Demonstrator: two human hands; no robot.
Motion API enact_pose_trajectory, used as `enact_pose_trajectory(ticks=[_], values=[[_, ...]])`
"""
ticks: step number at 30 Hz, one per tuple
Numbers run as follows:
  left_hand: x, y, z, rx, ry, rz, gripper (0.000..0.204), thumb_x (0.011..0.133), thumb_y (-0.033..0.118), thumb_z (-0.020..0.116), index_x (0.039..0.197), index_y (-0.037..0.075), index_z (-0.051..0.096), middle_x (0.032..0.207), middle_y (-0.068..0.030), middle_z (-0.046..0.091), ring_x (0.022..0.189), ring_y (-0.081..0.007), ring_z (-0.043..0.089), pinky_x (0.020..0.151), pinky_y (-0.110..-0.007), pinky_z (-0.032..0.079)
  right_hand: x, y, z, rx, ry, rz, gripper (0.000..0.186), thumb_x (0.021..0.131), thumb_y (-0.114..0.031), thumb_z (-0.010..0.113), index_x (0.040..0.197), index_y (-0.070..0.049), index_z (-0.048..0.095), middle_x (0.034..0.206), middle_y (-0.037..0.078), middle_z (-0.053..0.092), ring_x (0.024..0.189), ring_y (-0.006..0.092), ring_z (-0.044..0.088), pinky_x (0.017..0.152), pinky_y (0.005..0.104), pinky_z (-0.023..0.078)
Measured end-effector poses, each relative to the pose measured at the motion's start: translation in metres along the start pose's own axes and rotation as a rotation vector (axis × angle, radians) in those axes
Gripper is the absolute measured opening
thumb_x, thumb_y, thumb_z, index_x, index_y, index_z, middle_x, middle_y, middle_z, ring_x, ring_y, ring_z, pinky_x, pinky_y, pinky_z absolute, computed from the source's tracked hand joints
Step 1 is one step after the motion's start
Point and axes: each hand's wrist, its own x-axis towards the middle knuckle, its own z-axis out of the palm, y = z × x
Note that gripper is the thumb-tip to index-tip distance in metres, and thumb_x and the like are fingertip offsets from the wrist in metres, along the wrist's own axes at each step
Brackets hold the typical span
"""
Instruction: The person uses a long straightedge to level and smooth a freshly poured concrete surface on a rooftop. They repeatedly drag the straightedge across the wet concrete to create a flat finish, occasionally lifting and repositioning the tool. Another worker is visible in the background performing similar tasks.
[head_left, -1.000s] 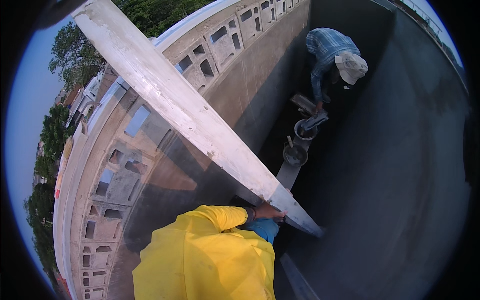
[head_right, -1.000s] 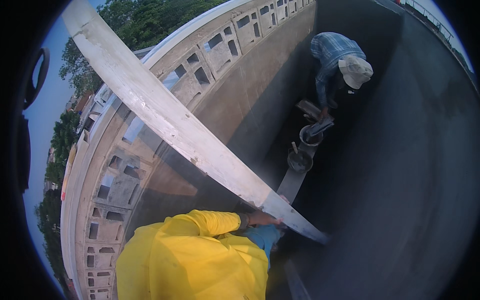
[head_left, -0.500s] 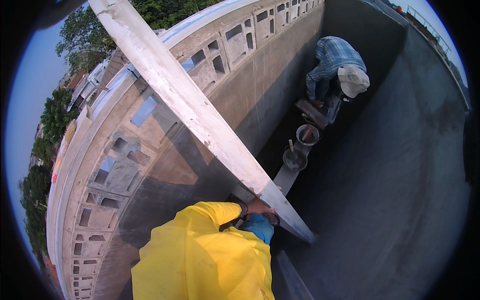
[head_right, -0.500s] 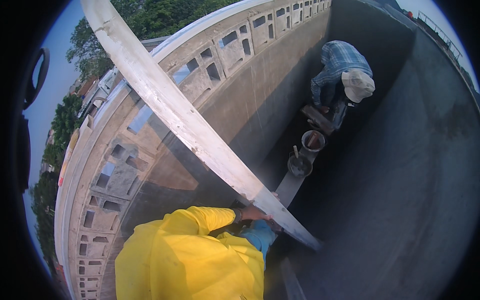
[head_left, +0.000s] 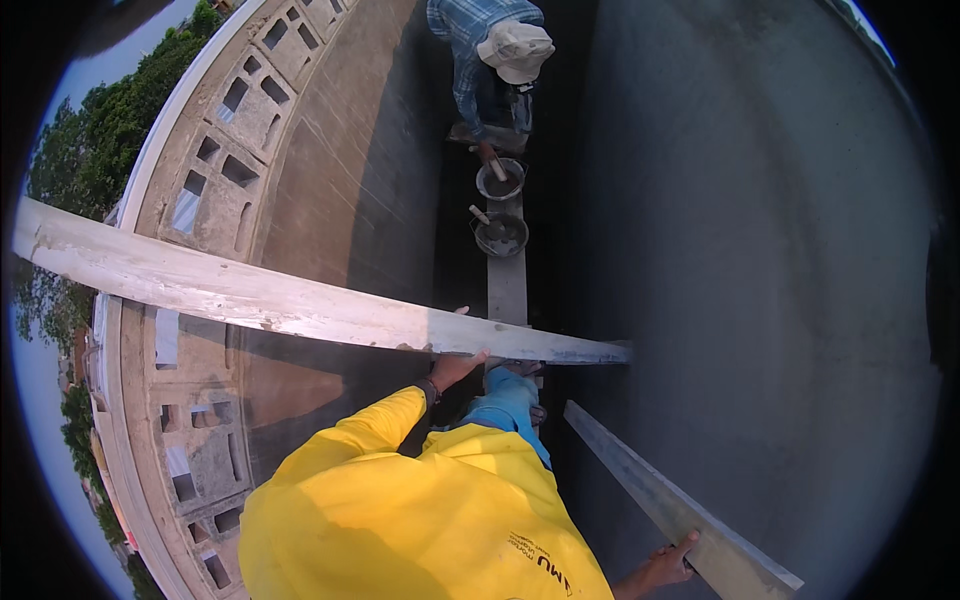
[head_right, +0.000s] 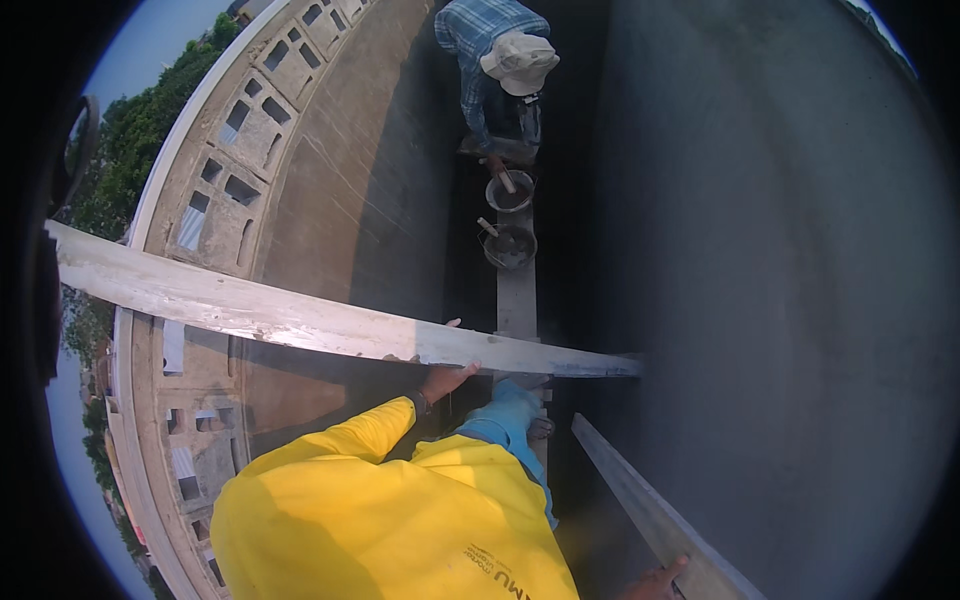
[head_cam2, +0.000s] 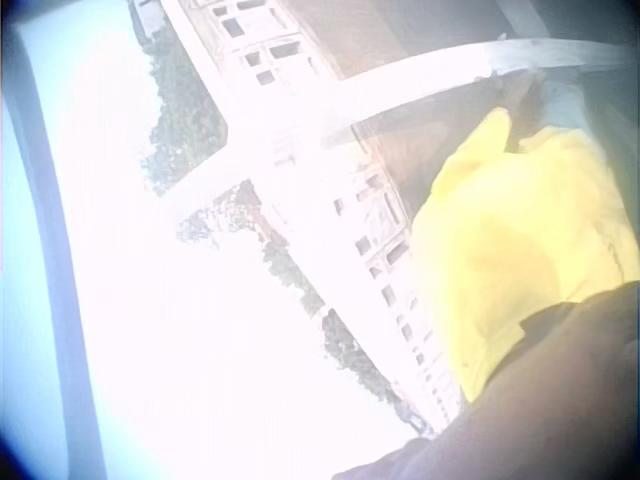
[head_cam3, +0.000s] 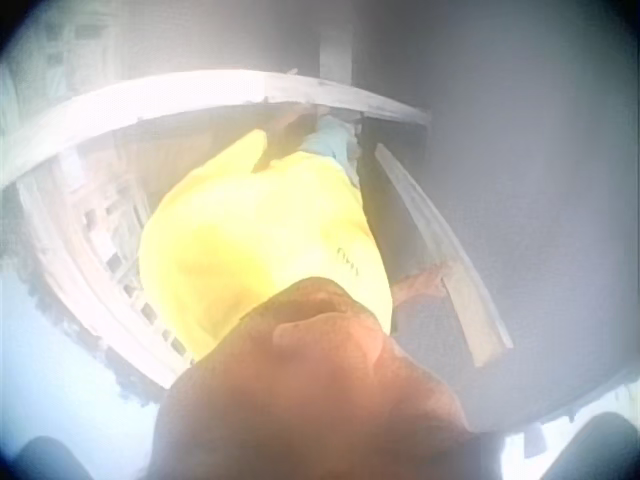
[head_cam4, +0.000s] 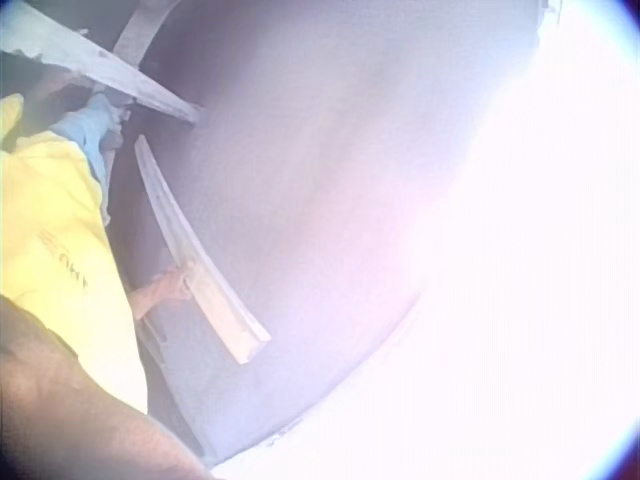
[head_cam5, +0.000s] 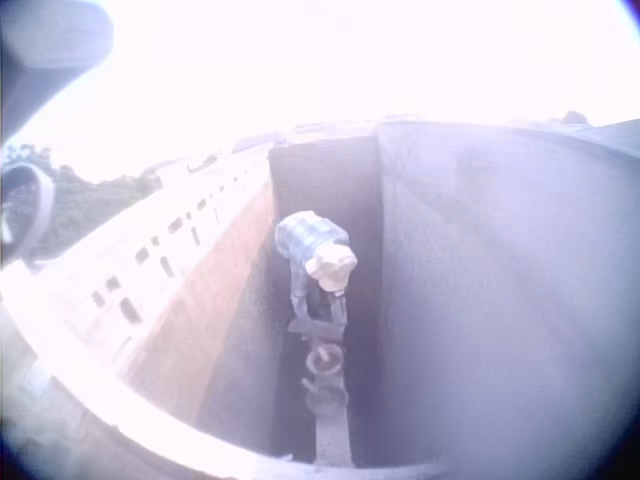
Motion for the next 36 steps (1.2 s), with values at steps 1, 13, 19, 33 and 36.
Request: enact_pose_trajectory(ticks=[1, 13, 19, 33, 36], values=[[0.005, 0.004, 0.008, 0.030, -0.012, -0.006, 0.090, 0.083, 0.009, 0.080, 0.157, 0.010, 0.028, 0.128, -0.0132, 0.056, 0.119, -0.0266, 0.057, 0.108, -0.042, 0.045, -0.019, -0.020, 0.002, 0.051, -0.028, 0.000, 0.048, 0.086, -0.037, 0.087, 0.106, 0.000, 0.063, 0.069, 0.004, 0.056, 0.047, 0.0056, 0.040, 0.037, 0.0184, 0.027], [-0.004, -0.047, 0.020, -0.024, -0.056, -0.375, 0.073, 0.090, 0.034, 0.082, 0.145, -0.003, 0.050, 0.145, -0.0176, 0.056, 0.133, -0.0294, 0.052, 0.115, -0.037, 0.037, -0.025, -0.032, -0.042, 0.279, 0.128, 0.051, 0.040, 0.089, -0.018, 0.082, 0.115, -0.004, 0.056, 0.080, 0.003, 0.054, 0.052, 0.0071, 0.046, 0.039, 0.0190, 0.034], [-0.017, 0.012, 0.039, 0.098, -0.252, -0.675, 0.068, 0.091, 0.034, 0.081, 0.137, -0.009, 0.055, 0.138, -0.0185, 0.061, 0.127, -0.0282, 0.057, 0.112, -0.038, 0.041, -0.029, -0.027, -0.056, 0.344, 0.175, 0.022, 0.043, 0.088, -0.020, 0.083, 0.118, -0.006, 0.056, 0.080, 0.002, 0.054, 0.053, 0.0064, 0.047, 0.040, 0.0191, 0.036], [-0.041, 0.185, 0.240, -0.107, -1.293, 0.589, 0.082, 0.081, 0.033, 0.086, 0.147, 0.005, 0.047, 0.145, -0.0212, 0.053, 0.135, -0.0384, 0.052, 0.113, -0.043, 0.042, -0.048, -0.062, -0.035, 0.293, 0.156, 0.026, 0.040, 0.085, -0.021, 0.087, 0.107, -0.003, 0.059, 0.078, 0.001, 0.057, 0.050, 0.0049, 0.046, 0.040, 0.0189, 0.035], [-0.065, 0.208, 0.286, -0.247, -1.408, 0.726, 0.085, 0.078, 0.032, 0.089, 0.146, 0.005, 0.045, 0.144, -0.0207, 0.053, 0.132, -0.0374, 0.053, 0.113, -0.042, 0.042, -0.046, -0.072, -0.033, 0.325, 0.113, -0.020, 0.036, 0.084, -0.019, 0.088, 0.103, -0.004, 0.061, 0.078, 0.000, 0.058, 0.049, 0.0038, 0.045, 0.040, 0.0190, 0.034]])
